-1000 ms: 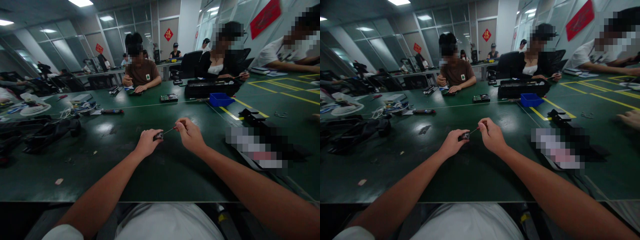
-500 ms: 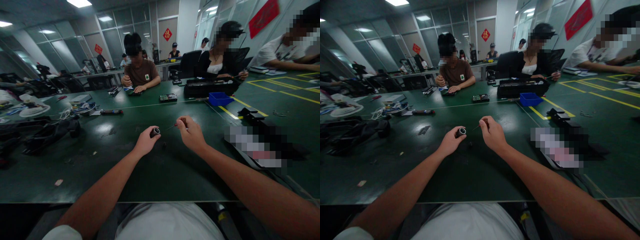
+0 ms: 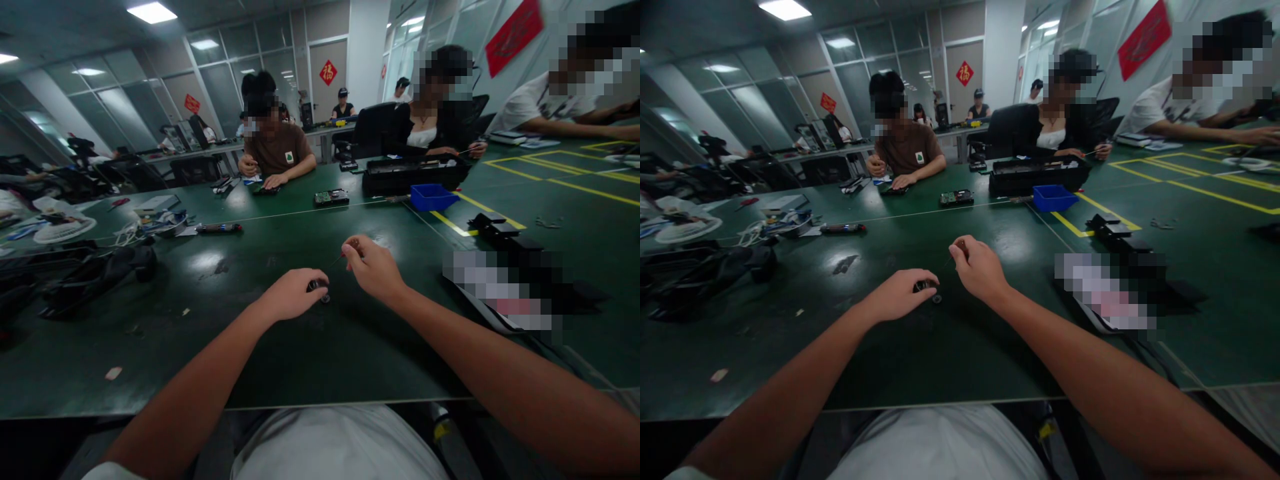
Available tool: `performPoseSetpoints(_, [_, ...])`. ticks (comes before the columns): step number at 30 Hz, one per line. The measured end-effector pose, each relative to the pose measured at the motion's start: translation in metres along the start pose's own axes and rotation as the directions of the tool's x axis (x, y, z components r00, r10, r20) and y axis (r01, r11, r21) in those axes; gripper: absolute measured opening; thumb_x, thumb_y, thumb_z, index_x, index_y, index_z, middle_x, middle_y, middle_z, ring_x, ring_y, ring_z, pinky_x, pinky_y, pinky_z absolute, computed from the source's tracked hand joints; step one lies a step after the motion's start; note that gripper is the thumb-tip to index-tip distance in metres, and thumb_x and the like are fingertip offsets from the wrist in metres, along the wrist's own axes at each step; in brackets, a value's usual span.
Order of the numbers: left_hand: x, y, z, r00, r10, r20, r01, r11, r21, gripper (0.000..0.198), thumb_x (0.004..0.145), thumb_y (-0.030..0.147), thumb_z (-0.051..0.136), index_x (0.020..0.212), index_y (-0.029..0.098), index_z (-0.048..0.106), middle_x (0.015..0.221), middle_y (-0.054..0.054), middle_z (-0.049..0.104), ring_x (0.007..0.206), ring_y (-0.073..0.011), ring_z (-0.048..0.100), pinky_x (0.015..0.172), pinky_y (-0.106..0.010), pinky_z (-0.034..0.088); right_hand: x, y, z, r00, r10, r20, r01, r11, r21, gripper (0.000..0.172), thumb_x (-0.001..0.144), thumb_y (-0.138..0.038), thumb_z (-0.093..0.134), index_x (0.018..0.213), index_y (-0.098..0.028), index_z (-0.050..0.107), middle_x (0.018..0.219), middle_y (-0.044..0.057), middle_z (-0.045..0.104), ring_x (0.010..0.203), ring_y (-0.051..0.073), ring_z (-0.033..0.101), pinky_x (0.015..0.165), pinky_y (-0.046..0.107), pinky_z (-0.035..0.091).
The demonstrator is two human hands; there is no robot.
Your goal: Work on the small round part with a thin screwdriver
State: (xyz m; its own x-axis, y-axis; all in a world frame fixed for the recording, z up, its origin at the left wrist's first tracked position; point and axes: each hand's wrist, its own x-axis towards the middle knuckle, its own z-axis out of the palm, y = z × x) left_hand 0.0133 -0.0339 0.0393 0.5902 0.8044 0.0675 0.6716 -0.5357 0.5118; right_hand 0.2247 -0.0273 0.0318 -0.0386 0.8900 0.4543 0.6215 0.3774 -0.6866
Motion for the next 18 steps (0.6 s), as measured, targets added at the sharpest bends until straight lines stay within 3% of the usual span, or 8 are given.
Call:
performPoseSetpoints(5, [0.002, 0.001, 0.015, 0.987, -0.024, 0.156, -0.017, 0.966, 0.256, 0.032, 0.090, 0.037, 0.063, 0.120, 0.026, 0.067, 0.113, -0.009, 0.070, 0.103, -0.0291, 0.066, 0.084, -0.038, 0.051, -0.002, 0.001, 0.001, 0.998, 0.014, 0.055, -0.014, 1.000, 0.002, 0.022, 0.098, -0.040, 0.045, 0.095, -0.024, 0.061, 0.068, 0.001, 0.066, 0.062, 0.021, 0.061, 0.060, 0.034, 0.038])
performPoseSetpoints(9, [0.002, -0.004, 0.021, 0.990, -0.029, 0.136, -0.006, 0.968, 0.252, 0.022, 0.090, 0.034, 0.064, 0.107, 0.022, 0.069, 0.102, -0.009, 0.070, 0.090, -0.0265, 0.066, 0.076, -0.035, 0.050, -0.001, 0.006, 0.002, 0.998, -0.046, 0.052, 0.045, 0.999, 0.010, 0.022, 0.098, -0.040, 0.046, 0.097, -0.024, 0.061, 0.073, 0.002, 0.068, 0.066, 0.022, 0.063, 0.063, 0.034, 0.040])
performPoseSetpoints(14, [0.001, -0.011, 0.011, 0.993, -0.070, 0.094, 0.061, 0.994, 0.093, 0.024, 0.088, 0.038, 0.064, 0.104, 0.021, 0.069, 0.102, -0.007, 0.070, 0.092, -0.0246, 0.065, 0.077, -0.033, 0.048, -0.001, 0.007, 0.002, 0.997, -0.049, 0.056, 0.050, 0.999, -0.015, 0.023, 0.099, -0.038, 0.047, 0.099, -0.022, 0.063, 0.075, 0.003, 0.070, 0.068, 0.020, 0.065, 0.064, 0.032, 0.041])
performPoseSetpoints(18, [-0.004, -0.026, -0.006, 0.972, -0.234, 0.028, 0.232, 0.934, -0.271, 0.029, 0.087, 0.040, 0.061, 0.107, 0.020, 0.066, 0.096, -0.006, 0.069, 0.076, -0.0184, 0.062, 0.067, -0.029, 0.046, -0.001, 0.006, 0.002, 0.995, -0.063, 0.076, 0.066, 0.997, -0.032, 0.022, 0.099, -0.036, 0.048, 0.100, -0.020, 0.064, 0.077, 0.003, 0.071, 0.070, 0.019, 0.066, 0.065, 0.030, 0.042])
